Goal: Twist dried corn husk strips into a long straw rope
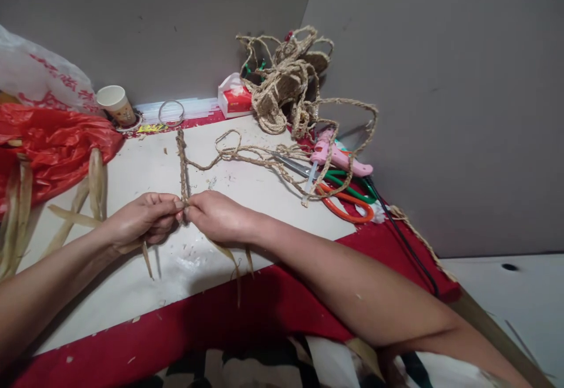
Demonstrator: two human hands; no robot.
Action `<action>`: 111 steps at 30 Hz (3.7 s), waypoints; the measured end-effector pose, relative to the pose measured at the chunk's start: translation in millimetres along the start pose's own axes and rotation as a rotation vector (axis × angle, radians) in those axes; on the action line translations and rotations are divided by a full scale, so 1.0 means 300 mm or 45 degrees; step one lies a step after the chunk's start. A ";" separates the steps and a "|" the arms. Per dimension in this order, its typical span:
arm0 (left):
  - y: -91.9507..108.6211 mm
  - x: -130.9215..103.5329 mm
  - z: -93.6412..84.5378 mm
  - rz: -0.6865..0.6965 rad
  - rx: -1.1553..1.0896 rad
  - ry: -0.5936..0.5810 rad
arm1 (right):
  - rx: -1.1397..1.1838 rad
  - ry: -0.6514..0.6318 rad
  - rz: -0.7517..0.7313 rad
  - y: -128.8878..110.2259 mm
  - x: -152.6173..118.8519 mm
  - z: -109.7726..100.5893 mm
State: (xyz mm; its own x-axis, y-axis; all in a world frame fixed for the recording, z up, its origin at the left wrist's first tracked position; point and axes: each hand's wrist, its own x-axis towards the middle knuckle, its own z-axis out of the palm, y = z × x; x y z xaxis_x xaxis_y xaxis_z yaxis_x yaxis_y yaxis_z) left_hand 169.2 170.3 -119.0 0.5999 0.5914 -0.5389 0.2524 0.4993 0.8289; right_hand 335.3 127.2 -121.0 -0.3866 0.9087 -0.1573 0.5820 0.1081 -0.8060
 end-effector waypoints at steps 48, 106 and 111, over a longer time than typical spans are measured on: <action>-0.042 -0.013 0.000 0.280 0.031 -0.136 | 0.675 -0.284 0.220 0.028 0.022 -0.022; -0.040 -0.005 0.004 0.295 0.547 0.072 | -0.111 -0.005 -0.042 0.002 -0.029 -0.012; -0.042 -0.008 0.003 0.274 0.497 0.106 | -0.301 0.032 0.000 -0.015 -0.044 -0.032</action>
State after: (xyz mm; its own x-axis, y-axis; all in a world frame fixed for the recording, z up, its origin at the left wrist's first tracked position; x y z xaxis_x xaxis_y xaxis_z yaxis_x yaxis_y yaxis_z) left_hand 165.3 161.9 -128.0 0.6111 0.7123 -0.3453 0.4057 0.0927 0.9093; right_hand 344.8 118.5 -109.7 -0.3704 0.9182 -0.1405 0.7347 0.1970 -0.6492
